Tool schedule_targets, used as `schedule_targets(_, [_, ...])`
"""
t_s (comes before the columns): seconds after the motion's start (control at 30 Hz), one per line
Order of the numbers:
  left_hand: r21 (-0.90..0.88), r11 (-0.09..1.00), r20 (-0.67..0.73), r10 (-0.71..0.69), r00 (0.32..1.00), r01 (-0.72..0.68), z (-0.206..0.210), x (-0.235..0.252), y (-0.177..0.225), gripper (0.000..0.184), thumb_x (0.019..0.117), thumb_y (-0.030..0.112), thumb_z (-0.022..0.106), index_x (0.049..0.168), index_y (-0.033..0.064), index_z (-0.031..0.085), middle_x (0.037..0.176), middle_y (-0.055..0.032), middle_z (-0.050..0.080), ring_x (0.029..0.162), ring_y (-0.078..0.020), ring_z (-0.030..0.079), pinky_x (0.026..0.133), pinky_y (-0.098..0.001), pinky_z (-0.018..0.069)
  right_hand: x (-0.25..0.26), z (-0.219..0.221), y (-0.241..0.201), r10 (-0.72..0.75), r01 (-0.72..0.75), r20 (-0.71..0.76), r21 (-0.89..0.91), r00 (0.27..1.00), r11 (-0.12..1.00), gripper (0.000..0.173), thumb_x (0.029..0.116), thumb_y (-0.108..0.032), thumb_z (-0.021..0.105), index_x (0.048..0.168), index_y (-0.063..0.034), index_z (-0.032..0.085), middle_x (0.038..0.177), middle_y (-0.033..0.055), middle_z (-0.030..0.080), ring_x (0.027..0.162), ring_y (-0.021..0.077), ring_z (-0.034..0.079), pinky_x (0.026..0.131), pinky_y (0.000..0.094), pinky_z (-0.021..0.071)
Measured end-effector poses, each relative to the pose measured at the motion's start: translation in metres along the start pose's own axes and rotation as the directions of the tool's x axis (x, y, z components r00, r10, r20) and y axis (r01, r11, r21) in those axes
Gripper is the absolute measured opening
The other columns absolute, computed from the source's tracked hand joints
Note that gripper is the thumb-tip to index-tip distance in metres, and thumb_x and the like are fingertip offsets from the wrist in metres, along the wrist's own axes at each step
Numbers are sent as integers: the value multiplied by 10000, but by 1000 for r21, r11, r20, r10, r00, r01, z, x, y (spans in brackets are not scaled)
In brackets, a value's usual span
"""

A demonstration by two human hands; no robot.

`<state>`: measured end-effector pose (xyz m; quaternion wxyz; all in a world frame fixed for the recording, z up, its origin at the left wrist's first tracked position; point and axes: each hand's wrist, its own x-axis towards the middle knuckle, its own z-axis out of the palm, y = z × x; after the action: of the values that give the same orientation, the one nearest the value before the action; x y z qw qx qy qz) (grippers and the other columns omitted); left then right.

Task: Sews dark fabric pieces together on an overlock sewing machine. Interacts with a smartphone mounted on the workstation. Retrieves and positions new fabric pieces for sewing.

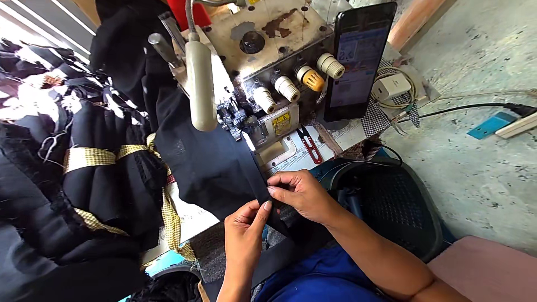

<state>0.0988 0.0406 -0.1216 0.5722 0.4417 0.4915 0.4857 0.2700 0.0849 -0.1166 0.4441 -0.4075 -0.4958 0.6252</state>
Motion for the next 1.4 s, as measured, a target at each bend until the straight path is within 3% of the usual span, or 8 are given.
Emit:
schedule_targets(0.67, [-212, 975, 116, -38, 992, 62, -1, -5, 18, 165, 1004, 61, 624, 977, -21, 765, 917, -115, 774, 835, -169, 759, 814, -331, 638, 0, -7, -5, 78, -79, 25, 21, 997, 997, 125, 976, -43, 653, 1005, 22, 756, 968, 68, 734, 842, 98, 700, 784, 244, 608])
schedule_targets(0.9, [-43, 999, 70, 23, 997, -20, 2, 1, 1, 188, 1016, 40, 592, 953, -48, 745, 873, -123, 772, 802, -168, 757, 778, -319, 637, -1, -7, -7, 25, -28, 53, 55, 998, 998, 170, 1003, -59, 595, 1004, 14, 748, 902, 55, 714, 755, 87, 671, 715, 242, 594])
schedule_targets(0.97, [25, 998, 65, 55, 996, -57, 2, 1, 1, 177, 1005, 47, 613, 925, -29, 751, 827, -78, 758, 753, -116, 730, 727, -274, 622, 0, -1, -8, -6, 6, 21, 18, 1000, 1000, 152, 996, -128, 663, 960, -3, 740, 857, 38, 703, 692, 73, 652, 632, 220, 578])
schedule_targets(1.07, [448, 877, 111, 139, 984, -174, -10, 2, 19, 193, 990, 194, 667, 880, 71, 767, 769, 40, 730, 681, 0, 670, 632, -183, 569, 3, 9, -6, -52, 43, -61, -150, 997, 988, 196, 954, -210, 736, 845, -47, 733, 798, -1, 686, 703, 34, 638, 634, 181, 543])
schedule_targets(1.13, [674, 680, 132, 272, 953, -287, -21, 2, 48, 215, 985, 285, 677, 968, 104, 791, 889, 45, 769, 804, -16, 719, 734, -230, 613, 4, 11, -4, -94, 76, -65, -237, 993, 969, 225, 965, -235, 722, 825, -60, 744, 784, -18, 673, 736, 13, 625, 667, 166, 524])
schedule_targets(1.2, [679, 615, 121, 444, 888, -400, -26, 7, 73, 226, 992, 261, 676, 1053, 65, 770, 1022, -21, 770, 951, -101, 734, 839, -304, 625, 4, 12, -4, -98, 81, -52, -265, 994, 961, 246, 975, -250, 709, 815, -67, 743, 766, -30, 668, 723, -5, 612, 655, 153, 501])
schedule_targets(1.3, [712, 509, 179, 534, 826, -483, -24, 34, 72, 319, 1041, 304, 580, 1233, 76, 693, 1307, -57, 682, 1282, -170, 607, 1087, -390, 501, 2, 13, -10, -120, 107, -34, -255, 992, 961, 253, 986, -244, 693, 819, -61, 745, 771, -27, 674, 726, -7, 619, 657, 150, 512])
schedule_targets(1.4, [821, 358, 164, 599, 784, -445, -24, 59, 52, 290, 1019, 242, 618, 1205, 48, 727, 1306, -105, 698, 1328, -254, 596, 1181, -493, 414, 0, 16, -18, -204, 186, -39, -263, 978, 947, 240, 992, -209, 679, 829, -47, 746, 787, -18, 682, 746, -1, 629, 672, 158, 526])
